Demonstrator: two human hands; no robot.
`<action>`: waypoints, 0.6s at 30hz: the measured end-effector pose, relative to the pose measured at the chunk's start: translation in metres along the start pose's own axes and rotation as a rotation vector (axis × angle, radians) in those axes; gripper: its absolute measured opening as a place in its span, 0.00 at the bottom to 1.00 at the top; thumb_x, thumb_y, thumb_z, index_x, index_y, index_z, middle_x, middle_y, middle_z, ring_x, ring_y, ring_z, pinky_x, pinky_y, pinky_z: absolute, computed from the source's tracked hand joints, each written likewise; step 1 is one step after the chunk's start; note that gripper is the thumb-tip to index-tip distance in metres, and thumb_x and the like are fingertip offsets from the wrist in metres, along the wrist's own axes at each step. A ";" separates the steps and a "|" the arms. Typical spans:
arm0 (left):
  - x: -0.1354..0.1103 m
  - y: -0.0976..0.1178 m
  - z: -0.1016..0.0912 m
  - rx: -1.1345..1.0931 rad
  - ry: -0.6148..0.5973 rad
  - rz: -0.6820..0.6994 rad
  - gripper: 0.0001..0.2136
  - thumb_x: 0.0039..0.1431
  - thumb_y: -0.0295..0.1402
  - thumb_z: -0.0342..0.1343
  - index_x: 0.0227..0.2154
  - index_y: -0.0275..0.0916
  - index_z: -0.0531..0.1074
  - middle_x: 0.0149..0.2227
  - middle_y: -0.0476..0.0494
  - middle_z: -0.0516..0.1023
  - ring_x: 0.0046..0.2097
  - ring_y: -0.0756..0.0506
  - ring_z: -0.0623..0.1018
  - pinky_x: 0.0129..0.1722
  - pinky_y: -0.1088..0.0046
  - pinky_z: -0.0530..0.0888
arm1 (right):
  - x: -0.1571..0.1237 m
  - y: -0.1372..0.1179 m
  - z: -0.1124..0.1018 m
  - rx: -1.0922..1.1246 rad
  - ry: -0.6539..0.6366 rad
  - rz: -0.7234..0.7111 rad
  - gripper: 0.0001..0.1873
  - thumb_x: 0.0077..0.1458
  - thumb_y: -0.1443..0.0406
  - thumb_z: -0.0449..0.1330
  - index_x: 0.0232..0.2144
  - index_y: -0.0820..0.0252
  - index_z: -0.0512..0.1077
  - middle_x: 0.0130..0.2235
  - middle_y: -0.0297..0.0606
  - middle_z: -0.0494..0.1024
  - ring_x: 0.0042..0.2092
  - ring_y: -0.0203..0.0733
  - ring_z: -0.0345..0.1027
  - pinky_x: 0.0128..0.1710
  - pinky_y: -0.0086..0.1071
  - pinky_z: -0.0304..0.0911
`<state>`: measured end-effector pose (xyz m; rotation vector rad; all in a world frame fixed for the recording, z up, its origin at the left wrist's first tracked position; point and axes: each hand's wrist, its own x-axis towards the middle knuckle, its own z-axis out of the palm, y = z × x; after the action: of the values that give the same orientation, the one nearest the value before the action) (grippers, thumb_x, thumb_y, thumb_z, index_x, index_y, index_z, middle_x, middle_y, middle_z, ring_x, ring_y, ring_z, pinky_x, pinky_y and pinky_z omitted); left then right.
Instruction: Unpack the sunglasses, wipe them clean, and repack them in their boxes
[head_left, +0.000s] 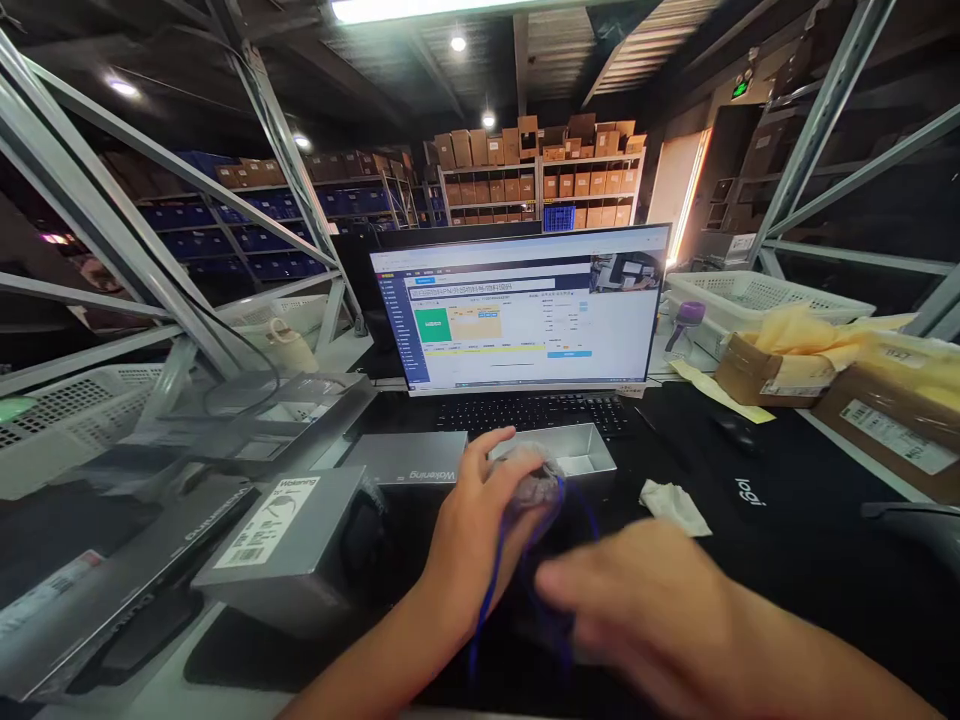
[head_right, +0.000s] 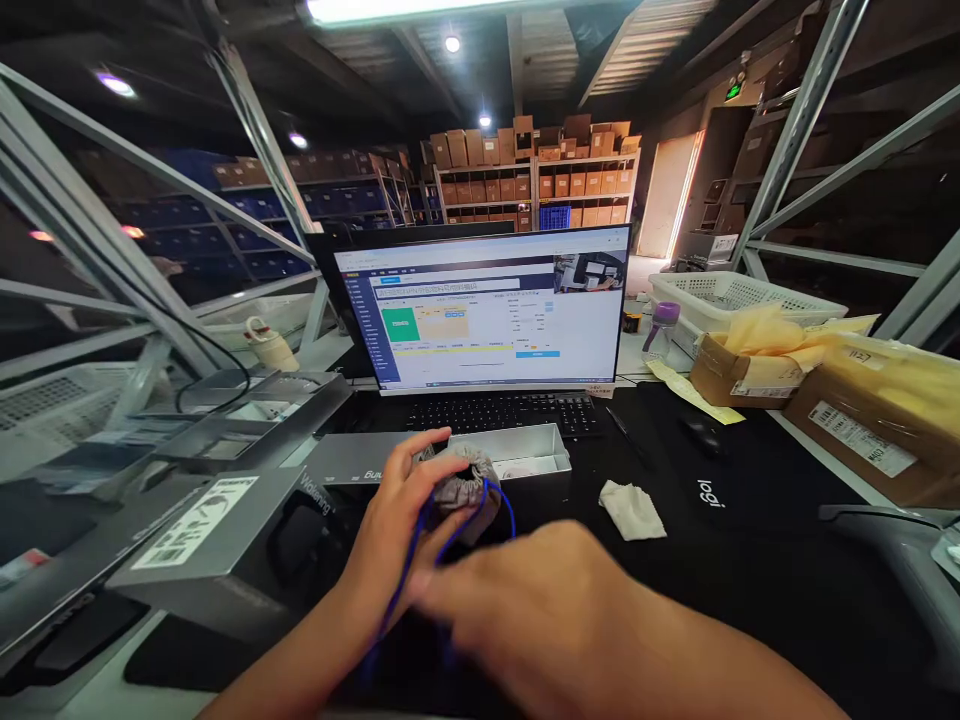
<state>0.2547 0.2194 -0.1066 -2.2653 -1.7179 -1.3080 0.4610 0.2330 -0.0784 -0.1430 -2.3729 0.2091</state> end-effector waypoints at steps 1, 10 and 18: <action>0.001 0.000 -0.001 -0.005 0.019 0.005 0.14 0.62 0.28 0.58 0.49 0.48 0.69 0.61 0.40 0.62 0.53 0.41 0.77 0.48 0.62 0.79 | -0.001 0.007 -0.004 -0.006 0.055 0.091 0.19 0.69 0.67 0.50 0.59 0.56 0.63 0.39 0.35 0.83 0.35 0.36 0.77 0.35 0.28 0.69; 0.002 -0.003 -0.009 -0.064 -0.178 0.038 0.07 0.58 0.28 0.61 0.39 0.43 0.72 0.62 0.41 0.63 0.39 0.47 0.79 0.42 0.61 0.81 | -0.002 0.044 0.013 -0.177 0.016 0.291 0.15 0.61 0.60 0.63 0.50 0.51 0.74 0.55 0.46 0.72 0.46 0.46 0.76 0.41 0.38 0.75; 0.011 -0.009 -0.026 -0.034 -0.409 0.174 0.05 0.66 0.33 0.53 0.38 0.44 0.74 0.58 0.43 0.69 0.48 0.44 0.79 0.45 0.67 0.80 | 0.000 0.054 0.008 -0.242 -0.153 0.128 0.12 0.65 0.70 0.54 0.48 0.55 0.73 0.58 0.47 0.70 0.51 0.45 0.72 0.45 0.36 0.72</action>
<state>0.2325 0.2192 -0.0871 -2.7793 -1.5486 -0.8939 0.4579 0.2848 -0.0943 -0.4078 -2.5381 -0.0086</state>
